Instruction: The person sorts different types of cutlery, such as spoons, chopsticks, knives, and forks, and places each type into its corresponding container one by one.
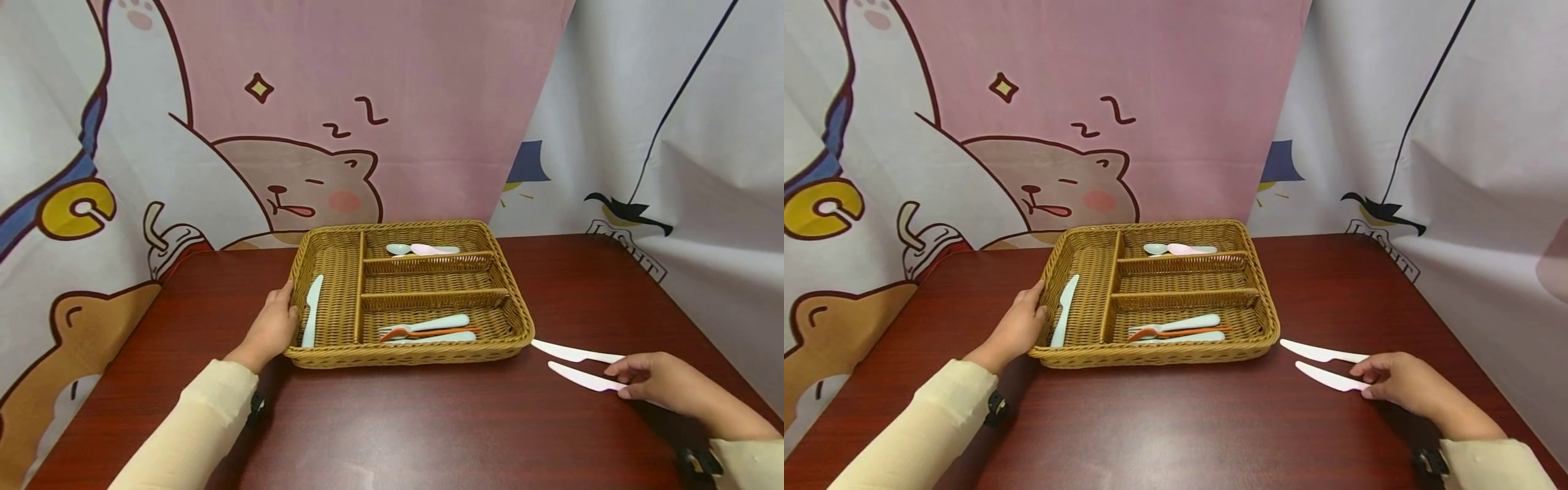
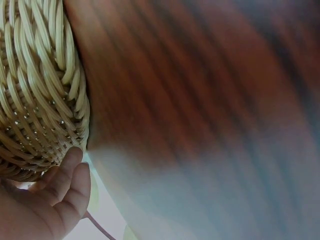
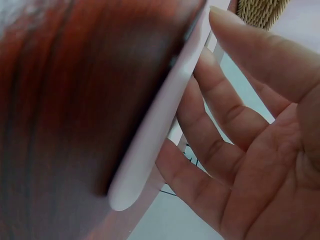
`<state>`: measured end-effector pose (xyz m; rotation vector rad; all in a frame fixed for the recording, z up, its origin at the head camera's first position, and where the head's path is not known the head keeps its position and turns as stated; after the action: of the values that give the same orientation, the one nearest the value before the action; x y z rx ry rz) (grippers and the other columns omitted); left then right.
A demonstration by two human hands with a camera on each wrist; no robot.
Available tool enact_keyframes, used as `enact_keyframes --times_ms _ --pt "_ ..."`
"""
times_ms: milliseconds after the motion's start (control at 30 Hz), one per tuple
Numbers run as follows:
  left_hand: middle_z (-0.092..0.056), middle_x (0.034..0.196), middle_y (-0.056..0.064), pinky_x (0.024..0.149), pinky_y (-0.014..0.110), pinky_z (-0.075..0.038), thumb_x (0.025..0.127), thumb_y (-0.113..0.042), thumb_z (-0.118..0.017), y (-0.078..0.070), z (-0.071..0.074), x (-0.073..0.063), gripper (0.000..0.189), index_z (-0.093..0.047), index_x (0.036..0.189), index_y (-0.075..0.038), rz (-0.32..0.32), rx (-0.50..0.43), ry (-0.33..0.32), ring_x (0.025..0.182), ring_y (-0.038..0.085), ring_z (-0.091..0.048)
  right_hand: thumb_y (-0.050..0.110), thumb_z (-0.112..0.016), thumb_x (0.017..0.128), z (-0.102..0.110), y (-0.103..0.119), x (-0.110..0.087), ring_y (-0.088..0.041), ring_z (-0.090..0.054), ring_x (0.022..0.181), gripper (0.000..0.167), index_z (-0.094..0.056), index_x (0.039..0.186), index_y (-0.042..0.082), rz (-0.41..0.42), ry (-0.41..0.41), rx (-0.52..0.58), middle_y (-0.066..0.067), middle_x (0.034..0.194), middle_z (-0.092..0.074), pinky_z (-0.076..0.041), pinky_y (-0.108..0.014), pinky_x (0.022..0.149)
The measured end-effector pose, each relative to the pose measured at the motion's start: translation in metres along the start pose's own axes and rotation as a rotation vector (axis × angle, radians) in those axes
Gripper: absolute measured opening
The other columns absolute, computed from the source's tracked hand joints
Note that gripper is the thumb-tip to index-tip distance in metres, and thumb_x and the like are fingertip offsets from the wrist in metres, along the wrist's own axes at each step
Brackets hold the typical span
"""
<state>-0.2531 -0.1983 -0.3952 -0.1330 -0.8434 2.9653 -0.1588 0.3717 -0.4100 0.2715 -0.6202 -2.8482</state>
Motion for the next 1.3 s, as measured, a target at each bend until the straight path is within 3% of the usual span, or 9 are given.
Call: enact_keyframes --times_ms 133,367,633,867,1033,1167,1300 --pt "-0.025 0.146 0.032 0.107 0.054 -0.032 0.103 -0.011 -0.030 0.000 0.000 0.000 0.056 -0.009 0.153 0.005 0.005 0.001 0.002 0.133 0.043 -0.036 0.005 -0.079 0.073 -0.001 -0.002 -0.002 0.007 -0.045 0.069 0.018 -0.071 0.089 0.002 0.033 -0.012 0.011 0.012 0.074 -0.059 -0.039 -0.022 0.060" --pt "-0.025 0.146 0.032 0.108 0.053 -0.032 0.103 -0.011 -0.030 0.001 -0.001 0.000 0.056 -0.009 0.153 0.005 0.000 -0.004 -0.002 0.133 0.043 -0.036 -0.009 -0.074 0.068 -0.001 0.004 -0.004 0.009 -0.041 0.066 0.024 -0.070 0.081 0.011 0.198 -0.094 0.054 0.019 0.069 -0.052 -0.034 -0.021 0.054" --pt "-0.026 0.146 0.031 0.108 0.053 -0.032 0.103 -0.011 -0.031 0.000 0.000 -0.001 0.057 -0.009 0.153 0.005 -0.003 -0.007 -0.002 0.133 0.042 -0.036 -0.006 -0.076 0.067 -0.006 0.004 -0.004 0.007 -0.040 0.066 0.021 -0.067 0.079 0.009 0.164 -0.023 0.046 0.017 0.071 -0.050 -0.034 -0.022 0.054" --pt "-0.026 0.145 0.031 0.108 0.054 -0.032 0.103 -0.012 -0.031 -0.001 0.000 -0.001 0.057 -0.009 0.153 0.004 -0.004 -0.018 -0.008 0.133 0.043 -0.036 -0.010 -0.075 0.068 -0.006 0.004 -0.009 0.007 -0.039 0.065 0.026 -0.064 0.078 0.012 0.257 -0.043 0.115 0.020 0.070 -0.049 -0.031 -0.021 0.052" --pt "-0.029 0.144 0.031 0.106 0.054 -0.034 0.102 -0.011 -0.032 -0.002 0.001 -0.003 0.057 -0.012 0.153 0.004 -0.001 -0.016 -0.024 0.131 0.043 -0.038 -0.015 -0.072 0.067 -0.004 0.007 -0.014 0.007 -0.041 0.065 0.031 -0.064 0.078 0.013 0.336 -0.108 0.179 0.020 0.070 -0.051 -0.031 -0.020 0.050" --pt "-0.025 0.146 0.030 0.108 0.053 -0.032 0.103 -0.011 -0.031 0.000 0.000 -0.002 0.057 -0.009 0.153 0.004 0.013 -0.012 -0.005 0.133 0.043 -0.036 -0.013 -0.074 0.069 0.001 0.005 -0.016 0.007 -0.042 0.066 0.029 -0.063 0.078 0.013 0.289 -0.144 0.164 0.019 0.070 -0.050 -0.031 -0.019 0.052" --pt "-0.025 0.146 0.031 0.108 0.053 -0.032 0.102 -0.010 -0.031 -0.001 0.000 -0.002 0.057 -0.010 0.153 0.005 0.003 -0.008 -0.011 0.133 0.044 -0.036 -0.005 -0.076 0.073 0.009 0.004 -0.015 0.006 -0.042 0.067 0.025 -0.063 0.080 0.015 0.159 -0.189 0.076 0.018 0.071 -0.051 -0.033 -0.020 0.055"
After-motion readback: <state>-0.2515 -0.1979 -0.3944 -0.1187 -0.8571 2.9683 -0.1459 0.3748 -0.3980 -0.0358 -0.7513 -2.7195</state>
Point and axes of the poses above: each hand's wrist, its own x-axis towards the middle knuckle, its own z-axis out of the back of the hand, y = z × x, the point moved 6 cm from there along x, towards the middle knuckle
